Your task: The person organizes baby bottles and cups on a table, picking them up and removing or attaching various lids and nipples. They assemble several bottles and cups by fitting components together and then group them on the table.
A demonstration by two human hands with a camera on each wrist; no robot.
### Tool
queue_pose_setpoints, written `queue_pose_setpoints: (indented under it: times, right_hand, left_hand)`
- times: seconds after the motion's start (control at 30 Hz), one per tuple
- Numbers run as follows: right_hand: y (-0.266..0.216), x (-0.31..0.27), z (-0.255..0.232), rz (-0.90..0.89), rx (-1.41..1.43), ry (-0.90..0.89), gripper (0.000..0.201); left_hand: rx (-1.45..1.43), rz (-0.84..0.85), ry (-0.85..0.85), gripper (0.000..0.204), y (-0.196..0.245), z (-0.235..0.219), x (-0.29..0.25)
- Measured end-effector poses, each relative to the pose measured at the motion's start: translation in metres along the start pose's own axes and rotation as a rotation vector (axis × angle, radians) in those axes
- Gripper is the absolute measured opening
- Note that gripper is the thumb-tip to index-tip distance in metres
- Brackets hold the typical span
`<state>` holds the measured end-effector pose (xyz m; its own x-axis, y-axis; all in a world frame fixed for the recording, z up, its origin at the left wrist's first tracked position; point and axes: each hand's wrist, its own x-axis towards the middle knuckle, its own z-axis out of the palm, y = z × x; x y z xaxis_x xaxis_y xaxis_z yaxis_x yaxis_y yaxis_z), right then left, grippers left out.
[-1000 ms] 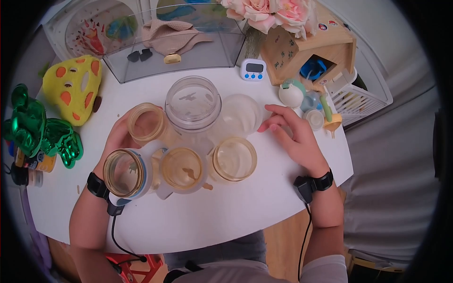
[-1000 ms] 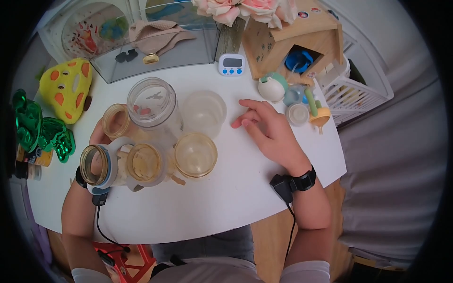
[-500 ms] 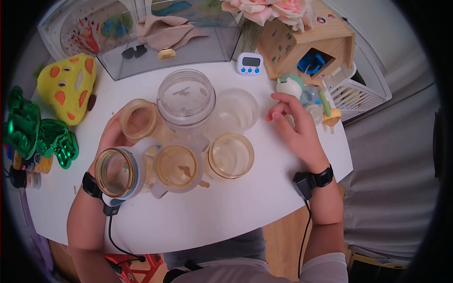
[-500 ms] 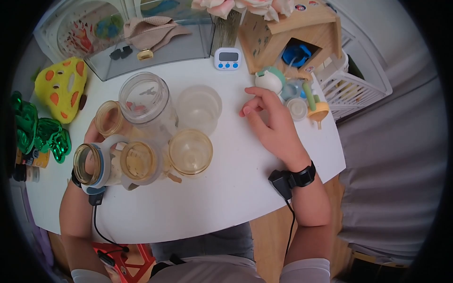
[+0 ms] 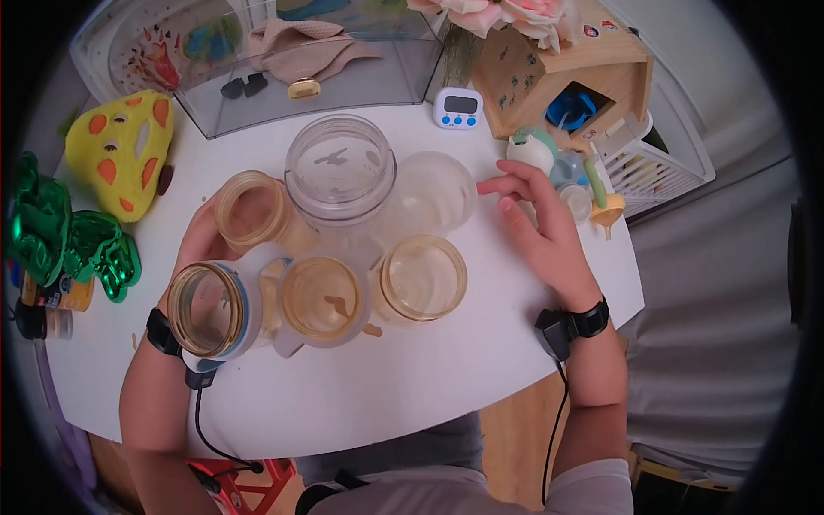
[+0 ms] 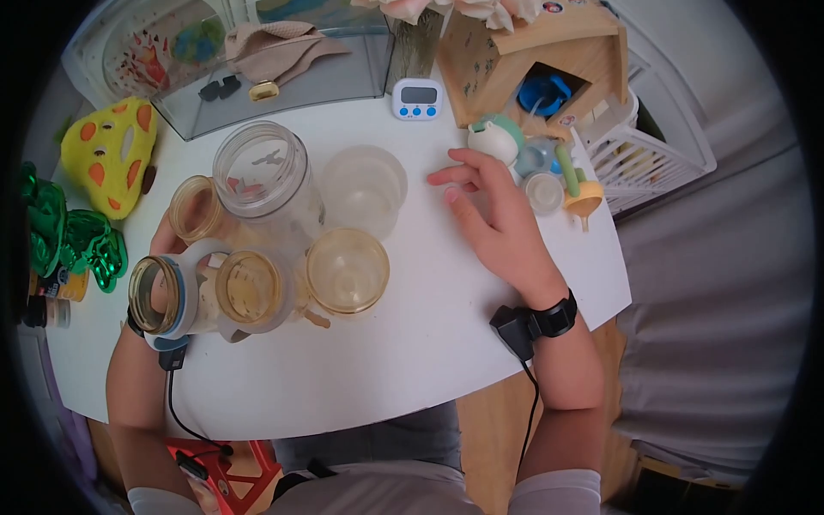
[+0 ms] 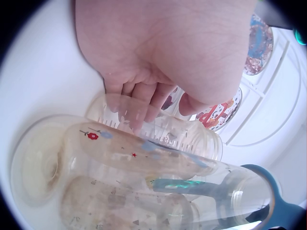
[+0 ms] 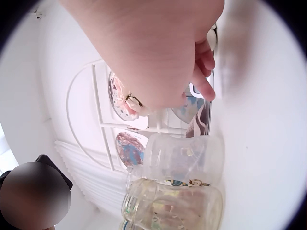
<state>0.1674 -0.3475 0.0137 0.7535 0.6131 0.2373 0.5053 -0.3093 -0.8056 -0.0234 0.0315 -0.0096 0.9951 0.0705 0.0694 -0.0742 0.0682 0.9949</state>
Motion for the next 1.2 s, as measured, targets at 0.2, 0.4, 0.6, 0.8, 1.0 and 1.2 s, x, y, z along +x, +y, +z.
queue_pose_setpoints:
  times: [0.2,0.4,0.6,0.8,1.0,1.2]
  right_hand:
    - [-0.001,0.001,0.0,-0.033,0.025,-0.029,0.043]
    - [0.002,0.0,0.001,-0.019,-0.109,0.065,0.041]
    - [0.0,0.001,0.003,-0.058,-0.028,0.009,0.041]
    - [0.0,0.0,-0.004,-0.004,-0.05,-0.015,0.038]
    - [0.002,-0.001,-0.001,0.03,-0.11,0.0,0.038]
    - [0.002,-0.001,0.002,-0.014,0.002,0.014,0.041]
  left_hand:
    - [0.008,-0.021,0.02,0.132,-0.002,-0.005,0.0]
    - [-0.036,0.235,-0.194,0.077,-0.003,-0.01,0.003]
    - [-0.033,0.253,-0.239,0.082,-0.003,-0.014,0.007]
    - [-0.068,0.289,-0.205,0.076,-0.008,-0.009,0.004]
    - [-0.053,0.243,-0.172,0.079,-0.009,-0.014,0.002]
    - [-0.015,0.036,0.012,0.13,-0.013,-0.007,-0.006]
